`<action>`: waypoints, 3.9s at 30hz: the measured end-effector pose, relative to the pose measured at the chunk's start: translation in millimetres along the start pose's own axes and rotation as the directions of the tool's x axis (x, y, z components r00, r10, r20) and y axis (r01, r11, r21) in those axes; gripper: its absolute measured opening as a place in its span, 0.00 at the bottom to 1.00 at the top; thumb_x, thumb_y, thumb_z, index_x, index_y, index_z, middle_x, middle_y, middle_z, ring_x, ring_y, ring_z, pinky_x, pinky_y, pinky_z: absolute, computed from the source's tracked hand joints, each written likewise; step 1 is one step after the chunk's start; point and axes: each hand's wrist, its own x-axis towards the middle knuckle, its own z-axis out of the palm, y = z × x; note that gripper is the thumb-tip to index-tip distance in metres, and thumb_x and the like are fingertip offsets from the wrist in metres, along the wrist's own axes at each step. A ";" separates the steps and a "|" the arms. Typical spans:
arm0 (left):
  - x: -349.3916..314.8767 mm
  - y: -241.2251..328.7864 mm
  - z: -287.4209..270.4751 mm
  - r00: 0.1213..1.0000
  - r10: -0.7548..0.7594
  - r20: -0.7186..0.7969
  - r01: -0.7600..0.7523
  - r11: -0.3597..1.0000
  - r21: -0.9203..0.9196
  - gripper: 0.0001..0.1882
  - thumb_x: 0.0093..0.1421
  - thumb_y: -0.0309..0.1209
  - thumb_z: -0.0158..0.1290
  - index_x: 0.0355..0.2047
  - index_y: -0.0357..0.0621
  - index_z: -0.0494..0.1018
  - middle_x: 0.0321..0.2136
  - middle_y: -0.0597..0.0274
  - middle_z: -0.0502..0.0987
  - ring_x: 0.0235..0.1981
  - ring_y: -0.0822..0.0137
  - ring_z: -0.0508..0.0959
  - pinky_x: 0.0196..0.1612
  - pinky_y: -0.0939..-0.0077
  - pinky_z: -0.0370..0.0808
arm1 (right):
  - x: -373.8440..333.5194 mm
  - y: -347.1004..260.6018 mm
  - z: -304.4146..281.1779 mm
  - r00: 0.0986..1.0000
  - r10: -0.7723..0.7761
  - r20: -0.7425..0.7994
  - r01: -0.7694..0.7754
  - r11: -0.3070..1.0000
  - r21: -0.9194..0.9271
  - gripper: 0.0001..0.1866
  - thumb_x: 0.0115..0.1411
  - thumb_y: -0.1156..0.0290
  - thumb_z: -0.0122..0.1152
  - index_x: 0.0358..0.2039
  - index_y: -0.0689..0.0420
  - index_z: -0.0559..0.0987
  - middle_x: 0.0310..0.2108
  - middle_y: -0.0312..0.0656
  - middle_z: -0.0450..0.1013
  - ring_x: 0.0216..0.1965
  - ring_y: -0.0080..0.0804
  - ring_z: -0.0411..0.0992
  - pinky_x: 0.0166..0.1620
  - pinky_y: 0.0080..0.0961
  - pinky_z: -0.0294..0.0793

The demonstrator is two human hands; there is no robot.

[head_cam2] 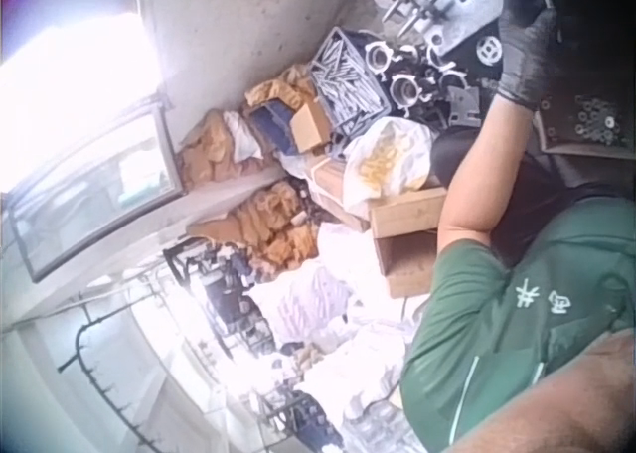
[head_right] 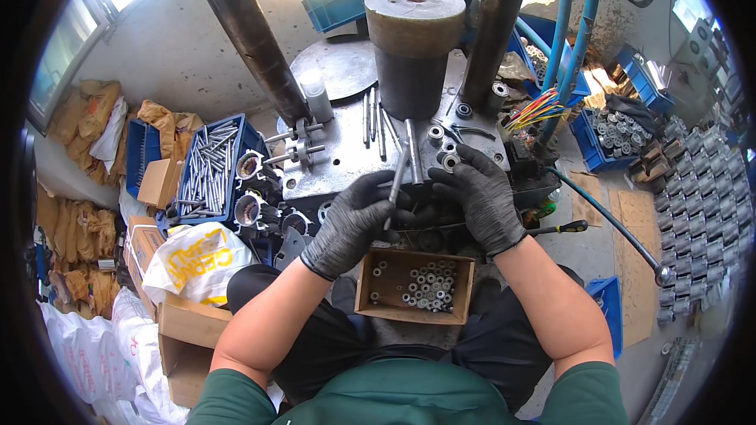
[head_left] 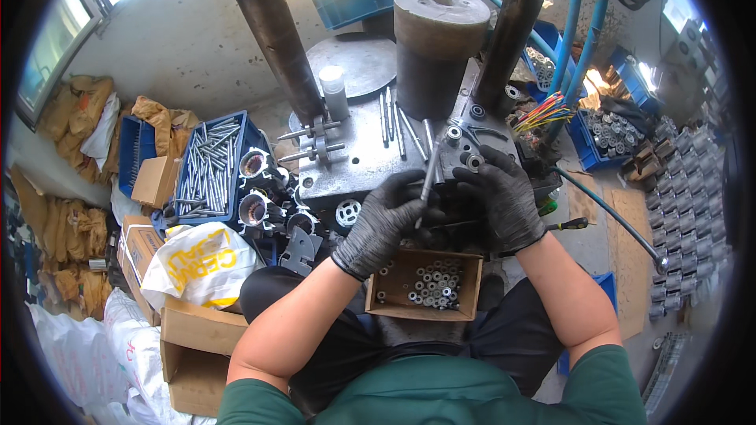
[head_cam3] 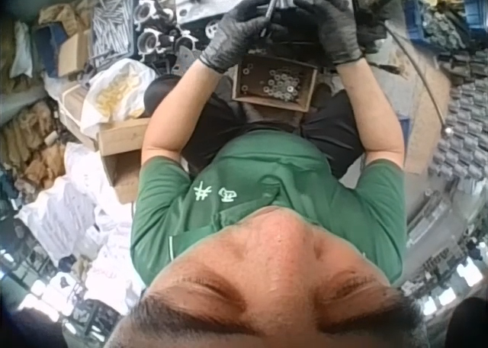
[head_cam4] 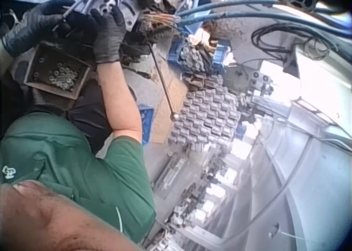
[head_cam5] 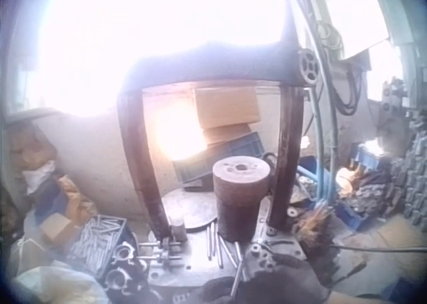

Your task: The person sits on the floor in a workshop and uses a manual hydraulic press to assemble metal components. They pick up small metal discs and rods from nearby boxes, place them into the press die, and operate the lever to press the parts together. The assembled units are then placed into a blue bin.

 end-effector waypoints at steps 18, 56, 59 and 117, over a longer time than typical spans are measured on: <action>9.1 -39.3 14.4 0.979 -0.093 0.183 0.053 0.975 0.215 0.24 0.73 0.36 0.60 0.63 0.40 0.69 0.47 0.59 0.80 0.49 0.67 0.84 0.53 0.68 0.84 | -21.6 -14.5 15.3 0.999 0.036 0.010 -0.036 0.999 -0.037 0.21 0.71 0.68 0.61 0.61 0.63 0.76 0.47 0.47 0.81 0.49 0.36 0.80 0.56 0.36 0.81; 7.3 35.8 -15.7 0.908 0.374 -0.189 -0.411 0.884 -0.225 0.39 0.66 0.27 0.64 0.72 0.60 0.59 0.44 0.59 0.78 0.49 0.57 0.84 0.44 0.56 0.90 | -15.4 84.8 18.4 0.881 0.468 0.073 -0.397 0.813 -0.426 0.29 0.71 0.49 0.64 0.62 0.58 0.74 0.49 0.41 0.79 0.46 0.29 0.78 0.52 0.30 0.80; 3.8 42.3 -14.8 0.919 0.335 -0.208 -0.369 0.916 -0.154 0.39 0.66 0.27 0.64 0.72 0.54 0.57 0.44 0.56 0.78 0.47 0.55 0.85 0.39 0.63 0.90 | 1.5 97.5 27.4 0.846 0.523 0.106 -0.468 0.822 -0.325 0.28 0.68 0.52 0.69 0.60 0.57 0.75 0.48 0.40 0.78 0.46 0.29 0.79 0.49 0.30 0.81; 78.6 -93.0 -6.9 0.988 -0.088 -0.123 0.133 0.891 0.434 0.33 0.64 0.31 0.66 0.67 0.38 0.69 0.48 0.50 0.82 0.46 0.59 0.82 0.50 0.61 0.81 | 131.0 -194.7 126.2 0.615 -0.324 0.719 0.500 -0.546 -0.673 0.06 0.65 0.72 0.64 0.37 0.57 0.88 0.42 0.54 0.79 0.42 0.52 0.81 0.51 0.43 0.81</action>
